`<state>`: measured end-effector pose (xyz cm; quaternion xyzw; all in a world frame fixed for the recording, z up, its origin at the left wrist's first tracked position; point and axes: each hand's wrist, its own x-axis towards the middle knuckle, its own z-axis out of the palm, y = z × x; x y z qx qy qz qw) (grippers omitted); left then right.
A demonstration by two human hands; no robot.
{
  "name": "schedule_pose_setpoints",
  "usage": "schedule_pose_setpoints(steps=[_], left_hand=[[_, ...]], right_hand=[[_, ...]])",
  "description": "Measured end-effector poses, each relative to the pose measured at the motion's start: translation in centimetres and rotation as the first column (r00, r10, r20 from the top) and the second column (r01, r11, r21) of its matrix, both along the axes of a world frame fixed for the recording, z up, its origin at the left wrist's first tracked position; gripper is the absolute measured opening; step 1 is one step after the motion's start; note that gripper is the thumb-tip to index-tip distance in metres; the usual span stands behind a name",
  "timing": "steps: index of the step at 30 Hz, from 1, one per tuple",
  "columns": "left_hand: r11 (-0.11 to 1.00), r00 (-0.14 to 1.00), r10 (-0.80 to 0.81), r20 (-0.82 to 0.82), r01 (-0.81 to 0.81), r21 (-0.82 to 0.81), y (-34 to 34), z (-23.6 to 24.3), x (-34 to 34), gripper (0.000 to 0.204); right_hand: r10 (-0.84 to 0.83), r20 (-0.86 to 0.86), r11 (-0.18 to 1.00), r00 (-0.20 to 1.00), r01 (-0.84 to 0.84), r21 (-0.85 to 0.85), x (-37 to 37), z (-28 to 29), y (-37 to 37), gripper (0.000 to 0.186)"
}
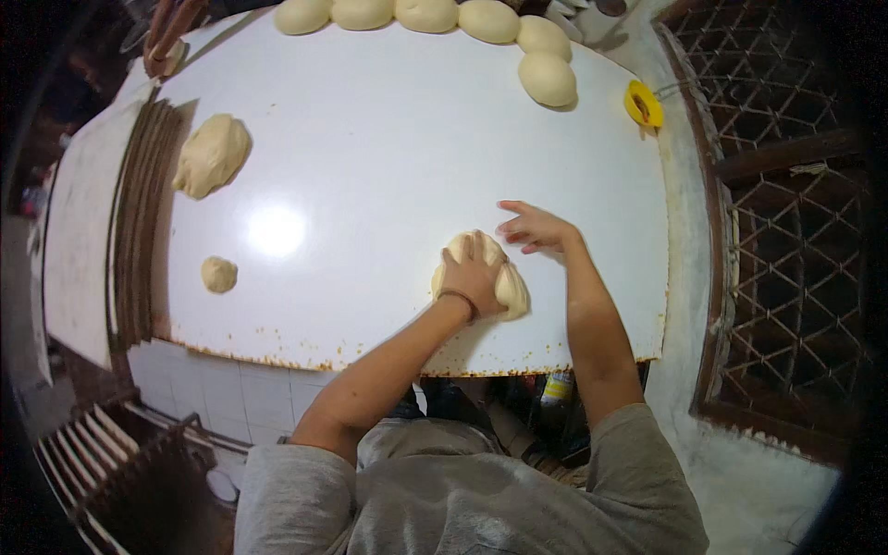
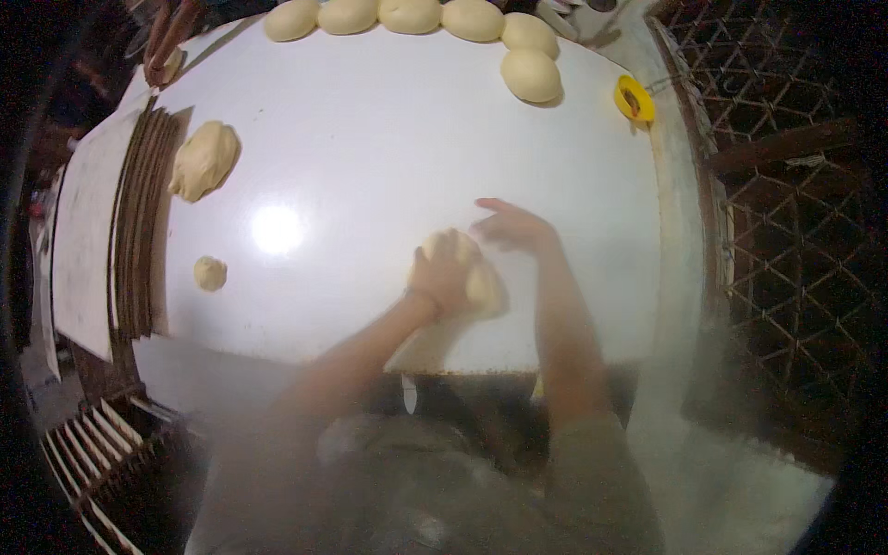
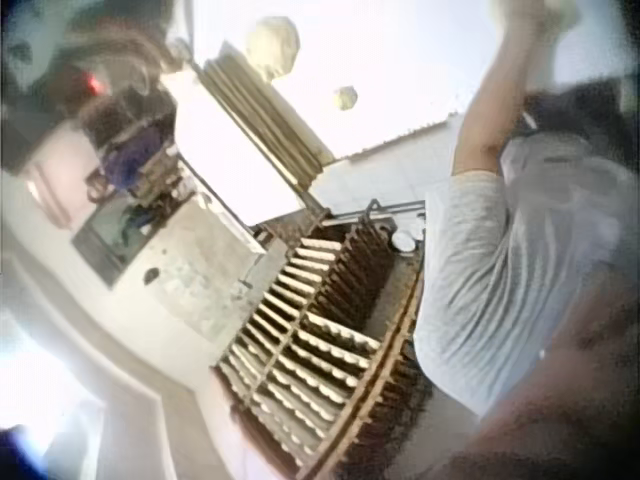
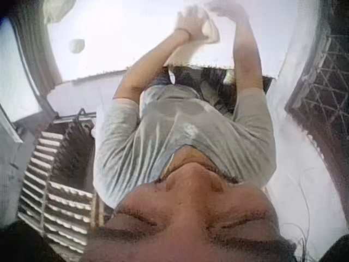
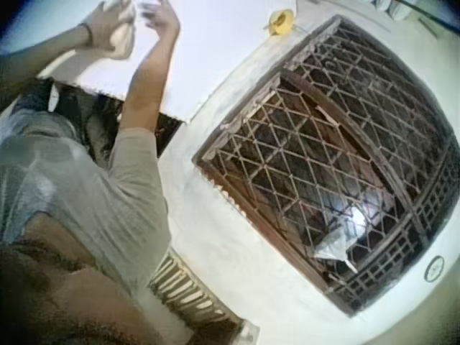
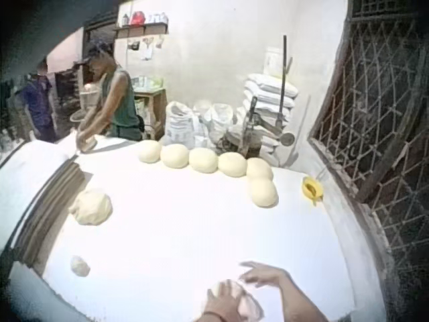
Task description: The person cuts portions of dough with a knife, places them on a scale to weigh them, and then kneads and shapes them into round loaves on a floured table.
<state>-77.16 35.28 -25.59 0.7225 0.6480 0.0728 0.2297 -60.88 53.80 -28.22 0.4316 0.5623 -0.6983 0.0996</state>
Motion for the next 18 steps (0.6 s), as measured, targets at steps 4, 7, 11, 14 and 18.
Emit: schedule_pose_setpoints(steps=[4, 7, 11, 14, 18], left_hand=[[0.889, 0.784, 0.383, 0.489, -0.17, -0.425, 5.4, -1.6, -8.7, 0.064], [0.839, 0.299, 0.539, 0.787, -0.115, -0.531, 3.2, -5.2, -10.6, 0.051], [0.773, 0.091, 0.633, 0.769, -0.127, -0.621, -3.7, -1.6, -10.6, 0.053], [0.906, 0.337, 0.424, 0.841, -0.172, -0.388, -6.6, 4.1, -11.2, 0.06], [0.904, 0.531, -0.199, 0.823, -0.225, 0.364, -8.5, 21.3, -8.6, 0.078]], right_hand=[[-0.131, -0.208, 0.991, 0.969, 0.127, -0.034, 4.4, -2.0, -3.8, 0.092], [-0.459, -0.307, 0.884, 0.834, 0.462, -0.065, -0.3, -6.5, -12.0, 0.088], [-0.618, -0.237, 0.784, 0.749, 0.607, -0.126, -5.5, -4.4, -15.3, 0.069], [-0.419, -0.364, 0.865, 0.832, 0.488, 0.119, -6.8, 3.2, -15.3, 0.042], [-0.017, -0.586, 0.676, 0.81, 0.441, 0.591, -3.8, 20.3, -18.6, 0.02]])
